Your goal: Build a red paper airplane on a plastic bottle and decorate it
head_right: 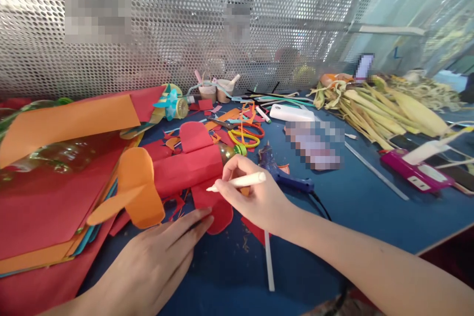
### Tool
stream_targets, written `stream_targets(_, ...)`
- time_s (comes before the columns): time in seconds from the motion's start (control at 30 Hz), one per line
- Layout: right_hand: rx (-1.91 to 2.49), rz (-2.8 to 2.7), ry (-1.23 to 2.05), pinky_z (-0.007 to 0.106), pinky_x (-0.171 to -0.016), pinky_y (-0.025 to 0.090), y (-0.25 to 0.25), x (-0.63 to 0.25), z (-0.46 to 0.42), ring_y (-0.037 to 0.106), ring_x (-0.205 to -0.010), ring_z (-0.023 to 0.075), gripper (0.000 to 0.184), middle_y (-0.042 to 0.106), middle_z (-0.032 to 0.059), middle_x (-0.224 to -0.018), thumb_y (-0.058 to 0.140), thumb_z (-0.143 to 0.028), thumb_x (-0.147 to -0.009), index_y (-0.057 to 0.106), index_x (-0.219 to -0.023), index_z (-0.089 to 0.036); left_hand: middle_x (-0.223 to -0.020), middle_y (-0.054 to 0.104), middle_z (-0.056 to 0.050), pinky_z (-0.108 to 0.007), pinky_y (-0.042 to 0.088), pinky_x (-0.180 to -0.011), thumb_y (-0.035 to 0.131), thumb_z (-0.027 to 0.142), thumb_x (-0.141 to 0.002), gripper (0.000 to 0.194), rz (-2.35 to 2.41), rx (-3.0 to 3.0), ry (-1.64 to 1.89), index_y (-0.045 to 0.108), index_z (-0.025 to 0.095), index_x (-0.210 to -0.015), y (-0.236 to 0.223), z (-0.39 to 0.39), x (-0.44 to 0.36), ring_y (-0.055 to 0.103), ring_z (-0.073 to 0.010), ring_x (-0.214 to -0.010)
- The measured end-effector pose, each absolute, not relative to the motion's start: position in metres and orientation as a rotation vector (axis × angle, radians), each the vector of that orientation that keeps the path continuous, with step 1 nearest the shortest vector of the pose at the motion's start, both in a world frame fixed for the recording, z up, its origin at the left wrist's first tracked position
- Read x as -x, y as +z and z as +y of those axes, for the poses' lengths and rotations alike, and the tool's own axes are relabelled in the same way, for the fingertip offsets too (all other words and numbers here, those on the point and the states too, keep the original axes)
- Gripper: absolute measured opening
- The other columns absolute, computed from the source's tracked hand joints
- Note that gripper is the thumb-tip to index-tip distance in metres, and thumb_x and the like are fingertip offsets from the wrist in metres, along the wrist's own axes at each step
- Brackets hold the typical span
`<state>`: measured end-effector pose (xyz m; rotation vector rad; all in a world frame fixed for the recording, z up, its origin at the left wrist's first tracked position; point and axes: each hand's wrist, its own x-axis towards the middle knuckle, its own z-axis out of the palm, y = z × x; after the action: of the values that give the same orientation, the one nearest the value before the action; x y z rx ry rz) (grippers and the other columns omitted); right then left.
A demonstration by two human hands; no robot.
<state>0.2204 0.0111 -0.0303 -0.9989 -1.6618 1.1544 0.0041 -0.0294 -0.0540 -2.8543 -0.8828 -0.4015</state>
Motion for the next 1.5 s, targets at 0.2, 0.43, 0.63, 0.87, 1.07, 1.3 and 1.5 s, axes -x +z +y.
stream_targets(0.2,1.101,-1.8,1.151,0.022,-0.053,0.035,-0.034,-0.219,0.013,0.043,-0.056,0.0094,0.01,0.046,-0.006,-0.067,0.051,-0.025,-0.092,0.046,-0.084,-0.022,-0.132,0.054,-0.025,-0.038,0.059,-0.055,0.034,-0.004,-0.069,0.066,-1.167,2.807,-0.094,0.059,0.023,-0.123,-0.043,-0.031,-0.01,0.07,-0.0212,-0.062)
stream_targets(0.43,1.144,-1.881,1.156,0.023,-0.053,0.035,-0.031,-0.219,0.013,0.045,-0.056,0.0097,0.014,0.051,-0.0053,-0.066,0.051,-0.032,-0.093,0.049,-0.084,-0.021,-0.134,0.051,-0.026,-0.038,0.058,-0.053,0.039,-0.004,-0.068,0.072,-1.249,2.809,0.16,0.054,0.031,-0.129,-0.039,-0.031,-0.017,0.071,-0.0248,-0.064)
stream_targets(0.63,1.154,-1.897,1.135,0.021,-0.05,0.032,-0.034,-0.217,0.014,0.045,-0.054,0.0081,0.012,0.053,-0.006,-0.066,0.055,-0.024,-0.09,0.047,-0.082,-0.021,-0.129,0.057,-0.024,-0.04,0.058,-0.052,0.034,-0.001,-0.079,0.062,-1.26,2.764,0.163,0.057,0.032,-0.126,-0.041,-0.031,-0.02,0.072,-0.0262,-0.065)
stream_targets(0.87,1.161,-1.914,1.126,0.02,-0.052,0.035,-0.037,-0.218,0.013,0.051,-0.06,0.0088,0.011,0.058,-0.0043,-0.071,0.058,-0.029,-0.09,0.052,-0.083,-0.022,-0.126,0.058,-0.026,-0.04,0.057,-0.048,0.033,-0.001,-0.08,0.06,-1.204,2.749,0.091,0.057,0.031,-0.125,-0.047,-0.031,-0.018,0.072,-0.0281,-0.065)
stream_targets(1.07,1.185,-1.933,1.114,0.021,-0.051,0.035,-0.036,-0.217,0.012,0.05,-0.059,0.0089,0.014,0.058,-0.0041,-0.071,0.059,-0.031,-0.089,0.054,-0.081,-0.021,-0.123,0.06,-0.025,-0.039,0.057,-0.048,0.031,-0.002,-0.08,0.061,-1.213,2.77,0.088,0.059,0.03,-0.122,-0.045,-0.032,-0.019,0.072,-0.028,-0.065)
stream_targets(1.3,1.174,-1.934,1.122,0.02,-0.052,0.036,-0.037,-0.216,0.013,0.051,-0.059,0.0086,0.015,0.058,-0.004,-0.071,0.059,-0.034,-0.089,0.055,-0.082,-0.021,-0.123,0.06,-0.025,-0.039,0.057,-0.046,0.034,-0.002,-0.078,0.06,-1.203,2.763,0.108,0.059,0.031,-0.123,-0.044,-0.031,-0.02,0.072,-0.0283,-0.064)
stream_targets(1.5,1.178,-1.939,1.115,0.021,-0.053,0.037,-0.037,-0.216,0.012,0.052,-0.061,0.0101,0.014,0.06,-0.003,-0.073,0.058,-0.034,-0.09,0.055,-0.083,-0.022,-0.122,0.061,-0.026,-0.037,0.056,-0.047,0.03,-0.002,-0.078,0.063,-1.201,2.768,0.13,0.057,0.031,-0.124,-0.044,-0.031,-0.02,0.072,-0.0264,-0.064)
